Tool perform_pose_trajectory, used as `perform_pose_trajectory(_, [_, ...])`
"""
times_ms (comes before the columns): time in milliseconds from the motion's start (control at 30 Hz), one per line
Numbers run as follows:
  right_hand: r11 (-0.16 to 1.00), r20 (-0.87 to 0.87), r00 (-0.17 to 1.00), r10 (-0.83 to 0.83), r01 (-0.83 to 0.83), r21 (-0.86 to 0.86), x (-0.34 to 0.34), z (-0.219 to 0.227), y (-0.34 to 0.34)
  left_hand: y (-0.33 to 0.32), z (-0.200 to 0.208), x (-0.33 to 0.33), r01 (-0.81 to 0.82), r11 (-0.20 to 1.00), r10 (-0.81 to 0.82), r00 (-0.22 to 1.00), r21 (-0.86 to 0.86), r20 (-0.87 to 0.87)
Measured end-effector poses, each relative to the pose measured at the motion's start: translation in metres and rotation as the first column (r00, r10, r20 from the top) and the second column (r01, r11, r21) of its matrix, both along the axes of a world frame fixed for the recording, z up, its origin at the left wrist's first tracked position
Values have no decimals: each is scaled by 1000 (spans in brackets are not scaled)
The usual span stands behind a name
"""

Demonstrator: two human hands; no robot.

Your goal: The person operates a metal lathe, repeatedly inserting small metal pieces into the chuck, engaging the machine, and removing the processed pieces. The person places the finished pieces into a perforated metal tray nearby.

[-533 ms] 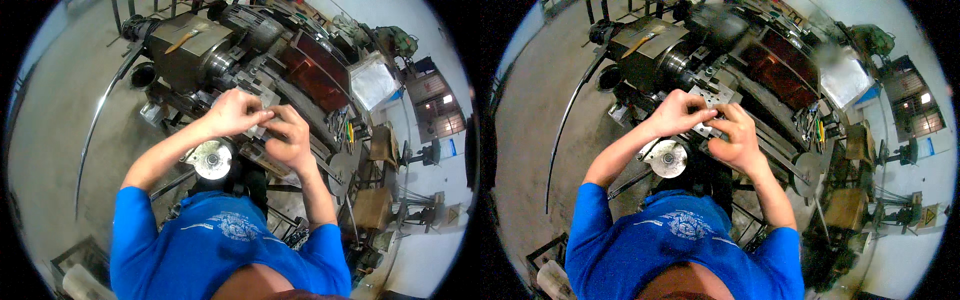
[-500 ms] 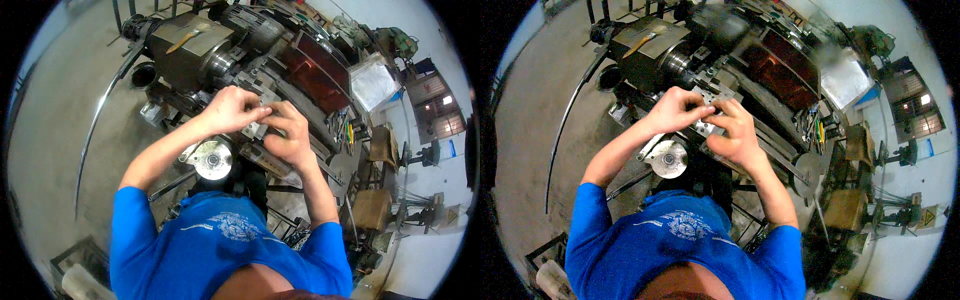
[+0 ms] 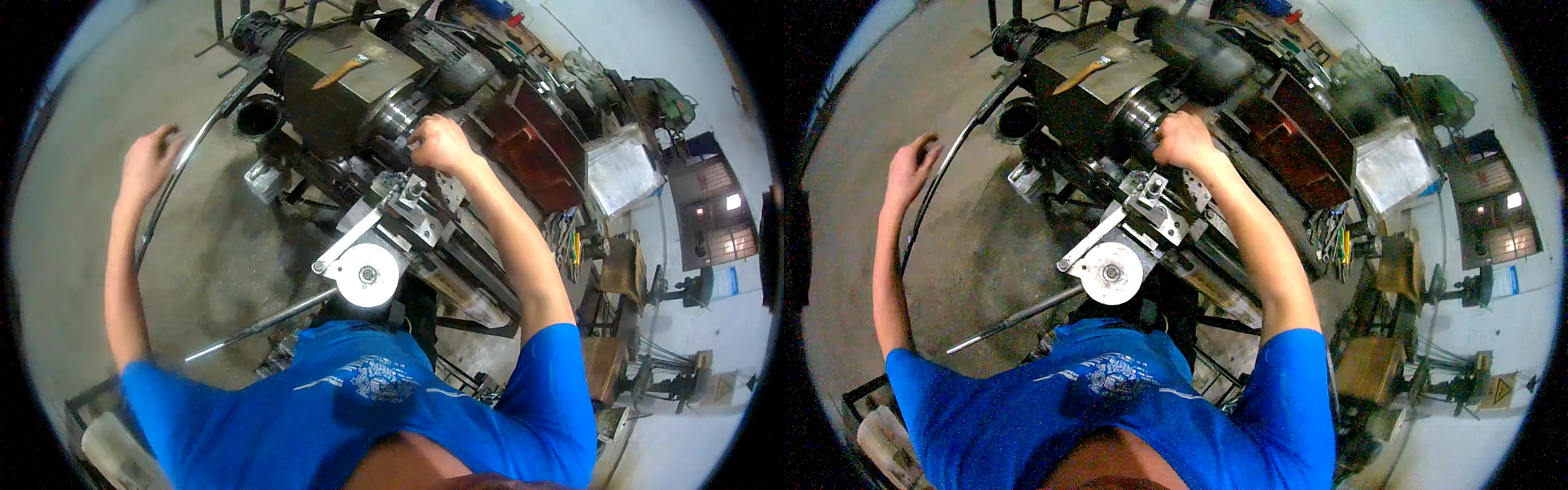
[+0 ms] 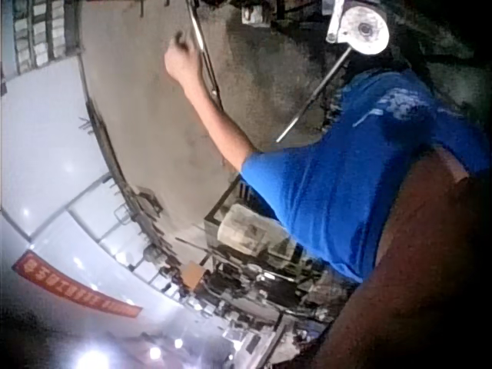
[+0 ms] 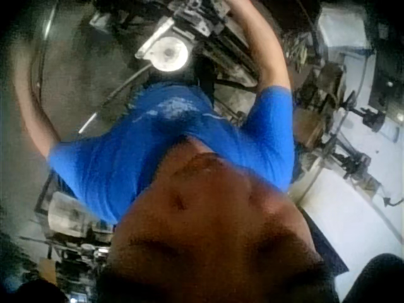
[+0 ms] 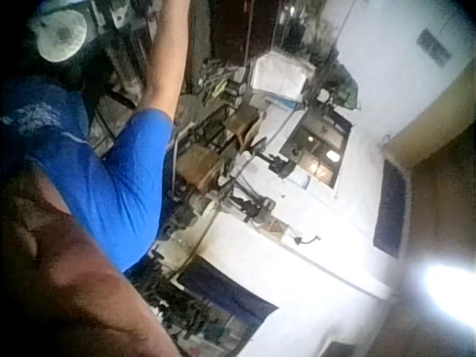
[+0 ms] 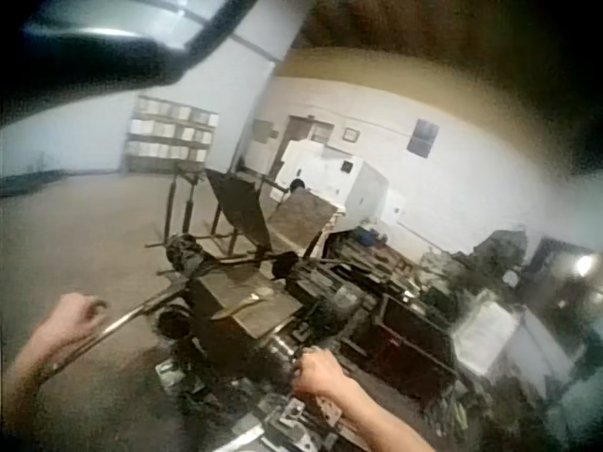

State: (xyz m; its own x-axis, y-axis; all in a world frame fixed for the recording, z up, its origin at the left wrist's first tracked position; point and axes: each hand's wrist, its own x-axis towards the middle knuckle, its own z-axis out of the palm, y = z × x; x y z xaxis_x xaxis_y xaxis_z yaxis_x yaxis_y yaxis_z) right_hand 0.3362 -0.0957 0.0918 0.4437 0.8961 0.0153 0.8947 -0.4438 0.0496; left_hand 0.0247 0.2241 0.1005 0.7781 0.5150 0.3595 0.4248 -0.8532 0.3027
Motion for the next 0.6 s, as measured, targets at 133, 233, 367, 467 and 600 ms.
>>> perform_pose_trajectory(133, [1000,-38,999,7,-6,12,-3,7,4,18,-50,-56,-188,951,159,978,-245,-133])
perform_pose_trajectory(233, [999,-39,999,23,-22,30,1,2,6,2,-61,-67,-156,770,187,982,-619,-15])
perform_pose_trajectory(367, [999,-13,999,32,-32,16,-2,5,5,-3,-61,-60,-154,833,192,981,-531,18])
perform_pose_trajectory(467, [1000,-38,999,16,-16,-21,-3,7,5,5,-70,-62,-126,807,186,982,-577,45])
perform_pose_trajectory(600, [999,-77,997,18,-21,-34,-5,11,4,2,-69,-62,-129,820,190,980,-557,53])
